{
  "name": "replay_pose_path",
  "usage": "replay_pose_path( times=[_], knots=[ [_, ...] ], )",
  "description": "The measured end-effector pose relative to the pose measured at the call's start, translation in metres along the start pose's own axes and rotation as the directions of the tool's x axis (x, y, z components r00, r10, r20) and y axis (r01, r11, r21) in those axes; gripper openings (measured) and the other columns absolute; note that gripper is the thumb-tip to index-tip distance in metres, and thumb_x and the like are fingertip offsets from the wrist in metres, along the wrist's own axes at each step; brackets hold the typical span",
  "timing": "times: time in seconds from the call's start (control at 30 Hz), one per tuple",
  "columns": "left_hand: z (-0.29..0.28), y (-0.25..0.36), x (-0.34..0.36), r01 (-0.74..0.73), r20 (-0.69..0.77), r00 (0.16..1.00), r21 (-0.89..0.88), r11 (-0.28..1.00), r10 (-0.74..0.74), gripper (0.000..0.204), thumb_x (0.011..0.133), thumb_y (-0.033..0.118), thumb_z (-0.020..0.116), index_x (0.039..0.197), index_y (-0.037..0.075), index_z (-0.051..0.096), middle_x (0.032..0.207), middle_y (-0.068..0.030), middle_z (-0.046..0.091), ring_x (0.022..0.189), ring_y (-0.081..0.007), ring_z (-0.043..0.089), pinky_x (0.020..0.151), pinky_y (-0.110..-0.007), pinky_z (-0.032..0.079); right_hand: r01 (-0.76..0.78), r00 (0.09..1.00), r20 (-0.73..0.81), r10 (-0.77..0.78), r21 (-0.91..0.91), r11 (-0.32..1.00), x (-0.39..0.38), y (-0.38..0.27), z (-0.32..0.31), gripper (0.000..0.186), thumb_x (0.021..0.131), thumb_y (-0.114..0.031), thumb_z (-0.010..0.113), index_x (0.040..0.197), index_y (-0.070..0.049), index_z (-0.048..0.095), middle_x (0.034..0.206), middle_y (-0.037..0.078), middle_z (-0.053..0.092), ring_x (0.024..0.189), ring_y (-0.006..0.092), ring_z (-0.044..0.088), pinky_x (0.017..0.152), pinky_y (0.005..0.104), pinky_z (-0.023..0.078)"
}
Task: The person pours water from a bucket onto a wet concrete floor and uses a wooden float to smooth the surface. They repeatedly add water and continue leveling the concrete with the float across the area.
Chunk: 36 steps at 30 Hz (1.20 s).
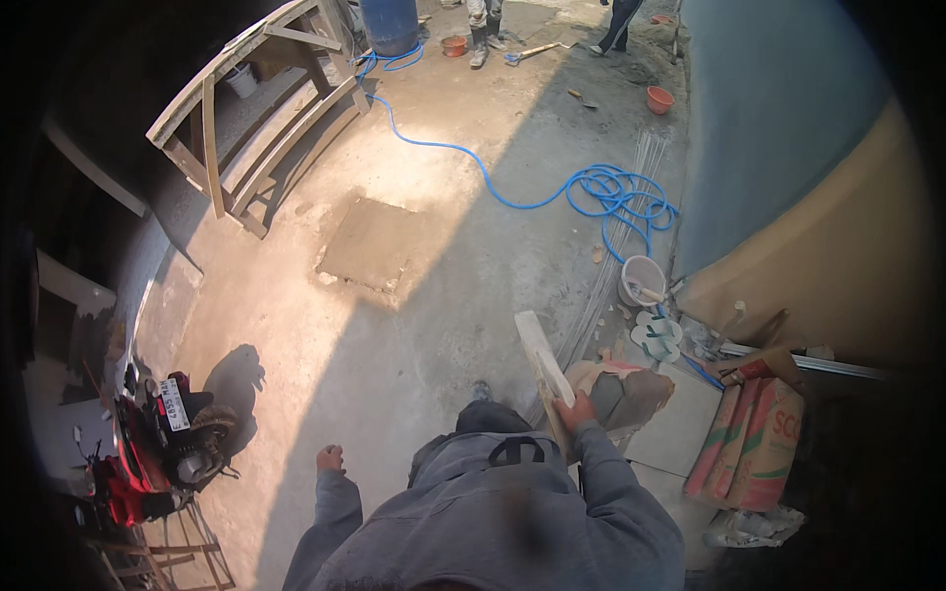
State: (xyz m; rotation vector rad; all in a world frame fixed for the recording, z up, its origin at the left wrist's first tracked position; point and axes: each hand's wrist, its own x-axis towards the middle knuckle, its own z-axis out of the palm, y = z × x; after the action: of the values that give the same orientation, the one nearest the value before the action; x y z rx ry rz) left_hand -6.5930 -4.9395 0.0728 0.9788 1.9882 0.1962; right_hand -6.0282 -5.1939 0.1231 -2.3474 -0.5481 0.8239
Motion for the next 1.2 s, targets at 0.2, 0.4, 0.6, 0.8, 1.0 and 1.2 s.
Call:
replay_pose_path(
  times=[0.2, 0.4, 0.6, 0.8, 1.0, 1.2],
  knots=[
    [0.070, 0.112, 0.014, 0.126, 0.016, 0.992, 0.014, 0.992, -0.126, 0.035, 0.078, 0.025, 0.062, 0.096, -0.005, 0.071, 0.079, -0.0127, 0.069, 0.066, -0.0241, 0.065, 0.064, -0.038, 0.055, 0.219, 0.976, -0.077, -0.206, 0.334, 0.917, 0.243, -0.203, 0.015, 0.035, 0.087, -0.023, 0.069, 0.112, -0.001, 0.059, 0.076, 0.009, 0.063, 0.053, 0.0163, 0.058, 0.050, 0.0302, 0.046],
    [0.112, 0.317, 0.221, 0.031, 0.131, 0.989, 0.242, 0.970, -0.064, 0.036, 0.083, 0.024, 0.059, 0.106, 0.000, 0.069, 0.089, -0.0139, 0.070, 0.073, -0.0231, 0.068, 0.060, -0.040, 0.055, -0.089, 0.996, 0.053, 0.077, 0.799, 0.594, 0.440, -0.361, 0.002, 0.016, 0.090, -0.022, 0.060, 0.086, -0.008, 0.052, 0.061, 0.001, 0.050, 0.044, 0.0112, 0.047, 0.041, 0.0288, 0.041],
    [0.127, 0.686, 0.449, -0.260, 0.033, 0.966, 0.156, 0.953, 0.258, 0.039, 0.082, 0.020, 0.060, 0.109, -0.007, 0.067, 0.075, -0.0127, 0.068, 0.057, -0.0192, 0.061, 0.049, -0.035, 0.049, -0.224, 0.974, 0.221, -0.043, 0.971, -0.088, 0.585, -0.467, -0.037, 0.034, 0.090, -0.039, 0.052, 0.077, -0.008, 0.055, 0.057, -0.001, 0.046, 0.044, 0.0111, 0.044, 0.041, 0.0265, 0.039],
    [0.226, 1.097, 0.558, -0.774, 0.075, 0.619, 0.231, 0.590, 0.782, 0.049, 0.088, 0.023, 0.059, 0.126, -0.007, 0.059, 0.111, -0.0241, 0.070, 0.101, -0.0308, 0.069, 0.089, -0.036, 0.053, -0.029, 0.996, 0.048, 0.073, 0.969, -0.247, 0.772, -0.543, -0.091, 0.025, 0.090, -0.029, 0.055, 0.094, -0.005, 0.057, 0.067, 0.001, 0.050, 0.053, 0.0139, 0.048, 0.049, 0.0280, 0.042],
    [0.367, 1.175, 0.516, -0.532, 0.239, 0.847, 0.406, 0.743, 0.476, 0.055, 0.081, 0.029, 0.062, 0.128, 0.000, 0.061, 0.116, -0.0241, 0.068, 0.109, -0.0342, 0.067, 0.097, -0.040, 0.051, -0.090, 0.958, 0.119, 0.261, 0.989, -0.121, 1.053, -0.513, -0.149, 0.013, 0.092, -0.017, 0.060, 0.096, -0.007, 0.055, 0.070, 0.004, 0.056, 0.062, 0.0187, 0.056, 0.060, 0.0344, 0.050],
    [0.487, 1.141, 0.480, -0.437, 0.526, 0.842, 0.543, 0.718, 0.115, 0.057, 0.080, 0.040, 0.068, 0.122, 0.002, 0.067, 0.116, -0.0210, 0.069, 0.111, -0.0307, 0.065, 0.099, -0.038, 0.050, -0.093, 0.884, 0.096, 0.457, 0.995, -0.030, 1.264, -0.635, -0.191, 0.030, 0.090, -0.008, 0.061, 0.115, 0.006, 0.054, 0.089, 0.012, 0.061, 0.074, 0.0236, 0.062, 0.071, 0.0401, 0.055]
  ],
)
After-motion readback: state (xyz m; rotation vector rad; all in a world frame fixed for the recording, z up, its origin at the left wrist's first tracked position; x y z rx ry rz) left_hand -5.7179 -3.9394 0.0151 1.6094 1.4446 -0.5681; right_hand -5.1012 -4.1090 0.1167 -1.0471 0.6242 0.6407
